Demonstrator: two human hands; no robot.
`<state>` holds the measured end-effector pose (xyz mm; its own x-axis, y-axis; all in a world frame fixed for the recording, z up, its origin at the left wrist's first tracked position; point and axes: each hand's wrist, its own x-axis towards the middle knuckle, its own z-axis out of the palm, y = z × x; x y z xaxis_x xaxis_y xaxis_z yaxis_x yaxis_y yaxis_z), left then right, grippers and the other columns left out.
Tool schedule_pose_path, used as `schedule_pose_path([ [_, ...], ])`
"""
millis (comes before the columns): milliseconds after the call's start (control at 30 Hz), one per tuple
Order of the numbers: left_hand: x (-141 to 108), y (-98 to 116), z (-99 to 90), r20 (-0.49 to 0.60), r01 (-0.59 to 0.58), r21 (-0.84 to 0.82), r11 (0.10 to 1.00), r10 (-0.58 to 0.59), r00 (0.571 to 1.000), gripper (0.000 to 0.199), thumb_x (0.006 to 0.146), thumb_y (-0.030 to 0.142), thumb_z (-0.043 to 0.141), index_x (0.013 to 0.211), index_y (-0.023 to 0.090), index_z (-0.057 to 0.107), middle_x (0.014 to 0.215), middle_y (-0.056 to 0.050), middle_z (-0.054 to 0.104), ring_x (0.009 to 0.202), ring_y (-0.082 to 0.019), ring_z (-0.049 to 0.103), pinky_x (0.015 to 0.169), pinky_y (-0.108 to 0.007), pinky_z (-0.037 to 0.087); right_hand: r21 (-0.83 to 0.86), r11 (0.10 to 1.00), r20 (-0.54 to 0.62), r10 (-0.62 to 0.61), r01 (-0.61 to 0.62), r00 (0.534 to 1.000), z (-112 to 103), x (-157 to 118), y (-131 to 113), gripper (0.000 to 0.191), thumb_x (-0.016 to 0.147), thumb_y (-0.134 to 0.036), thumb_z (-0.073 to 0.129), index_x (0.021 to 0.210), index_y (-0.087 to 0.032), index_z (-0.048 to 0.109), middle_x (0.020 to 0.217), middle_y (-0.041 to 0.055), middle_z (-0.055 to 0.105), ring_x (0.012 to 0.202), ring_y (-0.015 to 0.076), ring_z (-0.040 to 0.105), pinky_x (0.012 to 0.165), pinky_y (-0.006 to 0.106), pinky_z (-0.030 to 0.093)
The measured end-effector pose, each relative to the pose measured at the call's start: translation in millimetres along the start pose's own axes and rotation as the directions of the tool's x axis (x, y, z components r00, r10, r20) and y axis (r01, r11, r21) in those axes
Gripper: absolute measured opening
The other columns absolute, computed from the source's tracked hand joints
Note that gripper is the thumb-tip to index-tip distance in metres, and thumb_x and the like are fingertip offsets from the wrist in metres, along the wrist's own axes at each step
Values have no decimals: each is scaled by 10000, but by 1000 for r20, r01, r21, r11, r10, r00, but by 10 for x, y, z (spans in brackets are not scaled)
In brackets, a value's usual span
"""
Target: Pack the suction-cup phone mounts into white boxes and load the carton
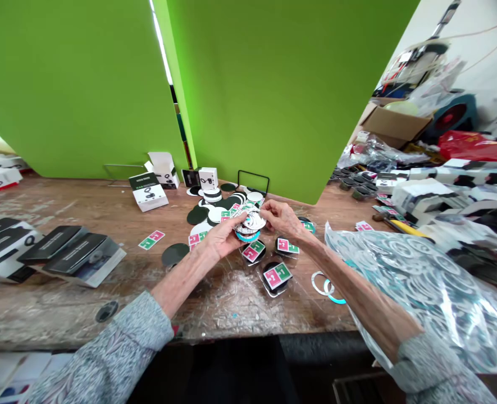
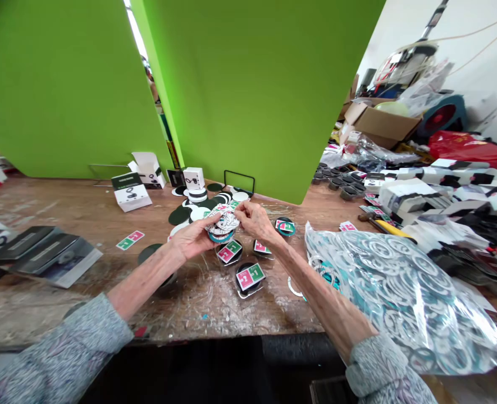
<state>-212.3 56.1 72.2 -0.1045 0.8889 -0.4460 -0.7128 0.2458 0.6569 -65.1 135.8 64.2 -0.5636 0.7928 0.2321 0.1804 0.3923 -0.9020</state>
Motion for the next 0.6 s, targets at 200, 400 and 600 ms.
schedule_pose_path([
  [200, -7, -67, 54, 5, 17, -11, 1000, -17, 1000, 109, 832, 74, 614, 937, 80, 643, 810, -94, 705, 673, -177, 672, 699, -341, 591, 76, 997, -46, 32, -28, 998, -129, -90, 63, 204, 776, -393, 564, 753, -196, 520, 596, -55, 492, 468, 80, 451, 425, 196, 340],
  [400, -20, -56, -59, -5, 9, -12, 1000, -9, 1000, 104, 843, 59, 583, 927, 83, 639, 818, -94, 704, 678, -189, 679, 663, -357, 600, -180, 974, -151, 114, -141, 982, -426, -445, 286, 195, 806, -382, 505, 733, -202, 521, 588, -49, 469, 494, 101, 419, 472, 233, 330],
  [600, -31, -112, -99, -36, -6, -6, 1000, 6, 999, 112, 838, 50, 587, 932, 77, 641, 807, -96, 709, 678, -190, 683, 653, -349, 604, -409, 907, -268, -9, -105, 963, -392, -728, 313, 120, 820, -279, 510, 735, -208, 556, 771, 35, 537, 734, 177, 496, 681, 303, 381],
])
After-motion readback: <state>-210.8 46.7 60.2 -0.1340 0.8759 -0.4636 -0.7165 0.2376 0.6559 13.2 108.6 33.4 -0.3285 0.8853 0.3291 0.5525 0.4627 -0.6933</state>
